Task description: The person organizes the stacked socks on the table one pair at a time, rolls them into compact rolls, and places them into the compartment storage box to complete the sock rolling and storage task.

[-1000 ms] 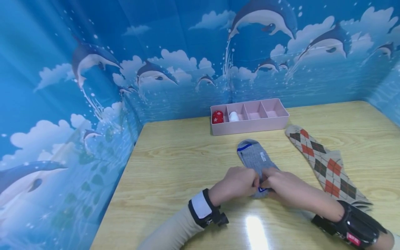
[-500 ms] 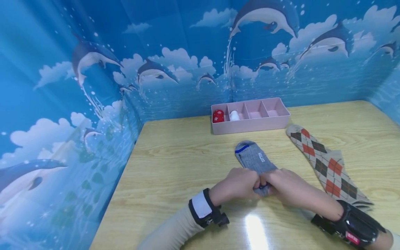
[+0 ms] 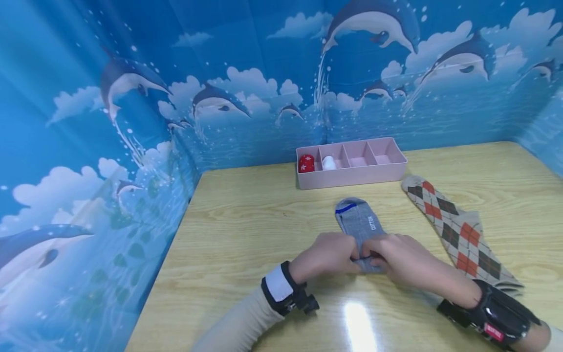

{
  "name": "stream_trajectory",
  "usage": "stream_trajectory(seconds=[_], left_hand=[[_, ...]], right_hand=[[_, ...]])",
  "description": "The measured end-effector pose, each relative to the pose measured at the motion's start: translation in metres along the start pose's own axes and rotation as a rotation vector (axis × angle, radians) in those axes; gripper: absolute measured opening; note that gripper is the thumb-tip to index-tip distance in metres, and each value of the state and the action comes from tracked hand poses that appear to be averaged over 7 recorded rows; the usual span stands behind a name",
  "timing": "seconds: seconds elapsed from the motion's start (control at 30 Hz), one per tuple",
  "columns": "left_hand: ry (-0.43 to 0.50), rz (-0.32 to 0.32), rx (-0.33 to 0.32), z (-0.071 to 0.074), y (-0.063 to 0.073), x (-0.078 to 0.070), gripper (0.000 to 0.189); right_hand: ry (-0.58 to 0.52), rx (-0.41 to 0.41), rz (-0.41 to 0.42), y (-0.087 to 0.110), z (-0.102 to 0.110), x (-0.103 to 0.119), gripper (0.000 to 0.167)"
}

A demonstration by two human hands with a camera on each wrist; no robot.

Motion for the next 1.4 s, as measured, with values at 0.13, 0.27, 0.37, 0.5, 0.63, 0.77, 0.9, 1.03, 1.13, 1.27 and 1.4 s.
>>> stream_trajectory(seconds=[0.13, 0.27, 0.37, 0.5, 0.63, 0.77, 0.9, 1.03, 1.13, 1.27, 1.4], left_hand=[[0.008, -0.016, 0.000, 0.0001, -0.0005, 0.0027, 0.058], [0.041, -0.007, 0.010, -0.0007, -0.0015, 0.0044, 0.056], [0.068, 0.014, 0.020, -0.0013, -0.0027, 0.0058, 0.054], [0.083, 0.035, 0.030, -0.0022, -0.0049, 0.0073, 0.051], [0.073, 0.044, 0.019, -0.0030, -0.0074, 0.0081, 0.030], [0.036, 0.029, -0.010, -0.0035, -0.0089, 0.0076, 0.008], [0.054, 0.005, -0.034, -0.0057, -0.0092, 0.0072, 0.017], [0.105, 0.000, -0.038, -0.0062, -0.0082, 0.0061, 0.041], [0.106, -0.010, -0.034, -0.0055, -0.0070, 0.0046, 0.049], [0.104, -0.031, -0.029, -0.0047, -0.0056, 0.0035, 0.053], [0.127, -0.026, -0.005, -0.0044, -0.0056, 0.0054, 0.054]], right_hand=[[-0.019, -0.014, 0.034, -0.0006, 0.0008, 0.0030, 0.026], [0.025, -0.006, 0.054, -0.0007, -0.0008, 0.0062, 0.028], [0.067, 0.030, 0.033, -0.0001, -0.0037, 0.0061, 0.019], [0.081, 0.055, 0.021, -0.0003, -0.0069, 0.0053, 0.019], [0.058, 0.037, 0.036, -0.0012, -0.0081, 0.0040, 0.019], [0.061, -0.007, 0.073, -0.0009, -0.0073, 0.0026, 0.021], [0.070, -0.036, 0.100, -0.0007, -0.0069, 0.0001, 0.031], [0.073, -0.030, 0.116, -0.0011, -0.0070, -0.0004, 0.032], [0.071, -0.013, 0.118, -0.0012, -0.0063, -0.0002, 0.031], [0.036, 0.032, 0.094, -0.0012, -0.0056, -0.0019, 0.031], [-0.008, 0.063, 0.080, -0.0016, -0.0049, -0.0032, 0.029]])
Point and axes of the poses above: each hand's wrist, its own y-axis away from the middle knuckle, its own z-axis out of the back of the hand, x = y × z, the point moved 5 cm from there along -y, towards the middle knuckle, and after that the axes turned 10 degrees about -y, right-handed, at the moved point
